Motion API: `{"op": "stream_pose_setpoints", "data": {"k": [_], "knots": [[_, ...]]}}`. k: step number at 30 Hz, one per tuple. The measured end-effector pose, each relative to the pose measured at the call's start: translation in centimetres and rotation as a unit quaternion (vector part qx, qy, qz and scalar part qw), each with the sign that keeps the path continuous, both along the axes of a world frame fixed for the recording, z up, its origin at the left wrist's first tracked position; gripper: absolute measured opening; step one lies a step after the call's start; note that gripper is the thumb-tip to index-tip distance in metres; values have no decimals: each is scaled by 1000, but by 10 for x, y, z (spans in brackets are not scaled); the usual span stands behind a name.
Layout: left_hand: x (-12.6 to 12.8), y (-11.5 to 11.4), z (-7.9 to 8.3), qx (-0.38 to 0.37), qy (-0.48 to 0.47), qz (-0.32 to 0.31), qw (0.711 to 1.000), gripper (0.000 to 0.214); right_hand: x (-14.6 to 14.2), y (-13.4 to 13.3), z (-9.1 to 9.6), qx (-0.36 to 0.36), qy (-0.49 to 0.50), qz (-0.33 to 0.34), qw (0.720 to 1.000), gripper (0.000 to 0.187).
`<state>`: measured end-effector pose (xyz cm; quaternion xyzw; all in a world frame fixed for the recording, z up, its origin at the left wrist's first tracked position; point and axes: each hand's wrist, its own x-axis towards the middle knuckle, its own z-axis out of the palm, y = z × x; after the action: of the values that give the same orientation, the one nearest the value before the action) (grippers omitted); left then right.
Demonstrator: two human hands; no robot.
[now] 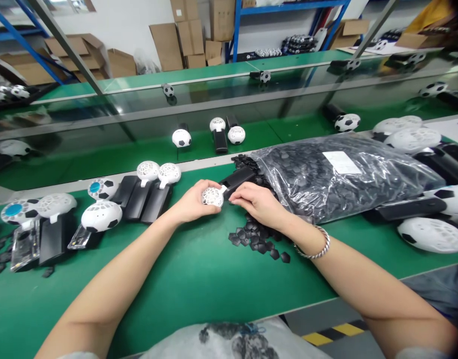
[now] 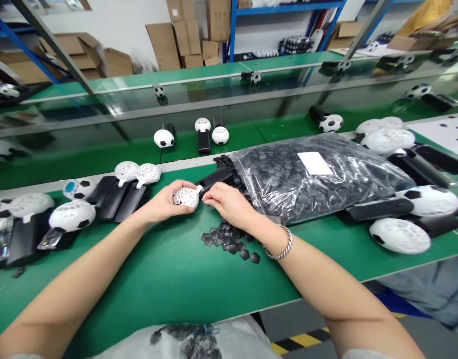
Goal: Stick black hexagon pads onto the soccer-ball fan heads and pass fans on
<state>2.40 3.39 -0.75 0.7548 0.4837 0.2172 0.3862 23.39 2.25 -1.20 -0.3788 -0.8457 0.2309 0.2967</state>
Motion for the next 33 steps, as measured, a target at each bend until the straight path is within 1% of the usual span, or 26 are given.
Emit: {"op": "stream_pose_setpoints", "data": {"k": [3,4,7,9,11,14,18,21,23,24,26,28,31,33], "knots": [[-1,0,0,8,2,1,1000,49,3,3,-2,-11,-58,-8,998,11],[-2,1,0,11,2,5,1000,48,4,3,-2,-13,-76,-24,997,10],[-6,4,-2,28,5,35,999,46,9,5,1,0,-114,-97,989,10],[-9,7,-4,42,3,65,997,46,11,6,2,12,-132,-120,984,12],[-11,9,-7,45,-1,90,995,47,11,8,-1,22,-154,-121,980,15],[-12,11,-10,39,-8,98,994,47,9,10,-6,31,-198,-109,974,17],[-12,11,-9,31,-21,98,994,47,3,9,-9,49,-265,-61,961,17],[-13,10,-8,3,-39,97,995,46,-5,6,-8,98,-333,-38,937,18],[-12,9,-7,-13,-51,88,995,45,-10,5,-8,130,-370,-50,919,18],[-12,8,-7,-18,-54,81,995,44,-11,5,-9,138,-377,-62,914,17],[-11,6,-6,-18,-49,63,997,45,-12,6,-12,138,-365,-80,917,18],[-10,5,-4,-11,-35,45,998,46,-10,8,-15,118,-323,-78,936,20],[-10,4,-1,-5,-15,22,1000,47,-2,9,-14,57,-223,-67,971,23],[-11,5,0,0,-6,5,1000,47,2,7,-9,19,-155,-66,986,24]]}}
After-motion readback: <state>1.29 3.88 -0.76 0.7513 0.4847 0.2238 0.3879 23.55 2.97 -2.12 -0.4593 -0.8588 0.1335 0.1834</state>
